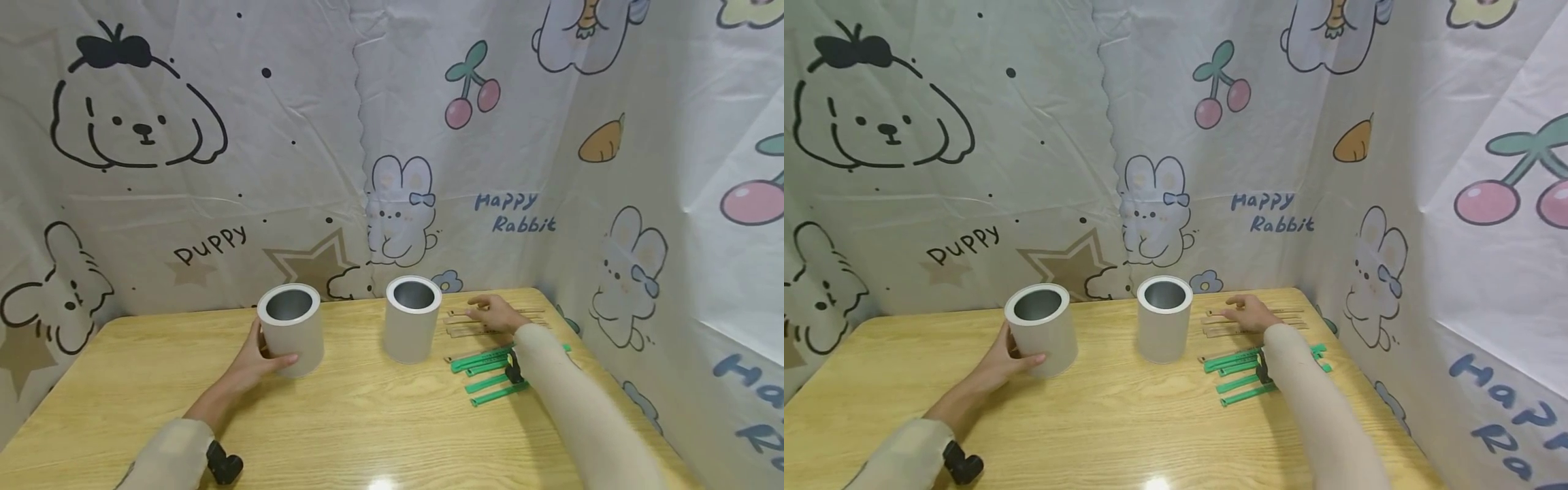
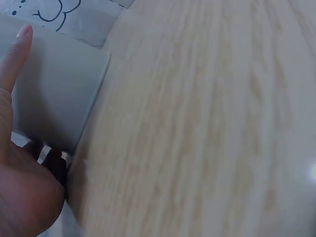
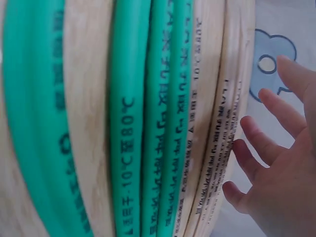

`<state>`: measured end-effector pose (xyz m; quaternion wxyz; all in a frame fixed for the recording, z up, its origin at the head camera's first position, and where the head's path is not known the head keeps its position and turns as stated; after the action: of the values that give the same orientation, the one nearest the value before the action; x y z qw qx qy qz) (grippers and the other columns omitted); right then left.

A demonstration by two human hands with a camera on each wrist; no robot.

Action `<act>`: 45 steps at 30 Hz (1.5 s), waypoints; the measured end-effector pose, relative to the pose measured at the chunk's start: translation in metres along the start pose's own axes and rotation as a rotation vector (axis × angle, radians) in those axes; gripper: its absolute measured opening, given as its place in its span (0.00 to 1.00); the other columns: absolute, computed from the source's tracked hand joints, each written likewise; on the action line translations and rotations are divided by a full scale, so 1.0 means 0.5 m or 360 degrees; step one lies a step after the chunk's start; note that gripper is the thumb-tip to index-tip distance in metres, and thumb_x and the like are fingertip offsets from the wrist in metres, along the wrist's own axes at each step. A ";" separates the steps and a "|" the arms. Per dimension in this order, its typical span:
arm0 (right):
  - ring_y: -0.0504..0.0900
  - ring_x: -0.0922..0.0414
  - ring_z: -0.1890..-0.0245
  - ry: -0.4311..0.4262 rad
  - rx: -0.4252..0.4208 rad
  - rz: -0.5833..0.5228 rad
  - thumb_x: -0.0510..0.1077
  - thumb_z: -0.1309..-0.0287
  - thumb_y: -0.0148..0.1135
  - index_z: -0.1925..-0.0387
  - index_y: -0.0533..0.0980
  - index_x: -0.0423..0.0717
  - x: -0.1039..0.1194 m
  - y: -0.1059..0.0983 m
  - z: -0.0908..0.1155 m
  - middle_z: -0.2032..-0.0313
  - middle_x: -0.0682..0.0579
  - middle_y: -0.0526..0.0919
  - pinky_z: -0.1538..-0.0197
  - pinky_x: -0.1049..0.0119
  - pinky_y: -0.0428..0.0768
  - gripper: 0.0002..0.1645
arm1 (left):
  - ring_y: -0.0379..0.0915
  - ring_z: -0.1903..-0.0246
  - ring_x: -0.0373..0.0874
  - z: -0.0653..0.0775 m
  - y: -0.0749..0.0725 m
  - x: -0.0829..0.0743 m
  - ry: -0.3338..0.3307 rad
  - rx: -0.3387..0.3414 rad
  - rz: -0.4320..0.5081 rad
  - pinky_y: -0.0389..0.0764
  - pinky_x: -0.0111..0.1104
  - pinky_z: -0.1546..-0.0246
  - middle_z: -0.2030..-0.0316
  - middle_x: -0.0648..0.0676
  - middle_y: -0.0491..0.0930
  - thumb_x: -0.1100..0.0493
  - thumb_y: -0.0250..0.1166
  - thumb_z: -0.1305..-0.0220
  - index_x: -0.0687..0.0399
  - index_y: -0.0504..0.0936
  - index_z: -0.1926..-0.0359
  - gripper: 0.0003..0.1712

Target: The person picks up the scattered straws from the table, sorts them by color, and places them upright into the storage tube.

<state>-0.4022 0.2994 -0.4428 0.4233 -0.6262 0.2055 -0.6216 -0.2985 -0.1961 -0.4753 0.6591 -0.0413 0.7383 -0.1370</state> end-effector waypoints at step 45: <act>0.77 0.65 0.63 -0.0743 -0.0735 -0.1201 0.34 0.31 0.59 0.57 0.82 0.47 0.452 -0.158 0.081 0.66 0.63 0.82 0.57 0.76 0.77 0.08 | 0.50 0.24 0.65 0.002 0.004 0.011 -0.0253 0.0120 -0.0057 0.53 0.58 0.23 0.22 0.67 0.51 0.53 0.73 0.39 0.57 0.38 0.20 0.62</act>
<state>-0.3525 0.1771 -0.2388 0.0540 -0.8566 -0.0033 -0.5131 -0.2980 -0.1957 -0.4810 0.7142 -0.0403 0.6771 -0.1728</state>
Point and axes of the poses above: each hand's wrist, its own z-axis away from the middle knuckle, its own y-axis out of the palm, x = y × z, the point moved 3 cm from there along -z, towards the middle knuckle
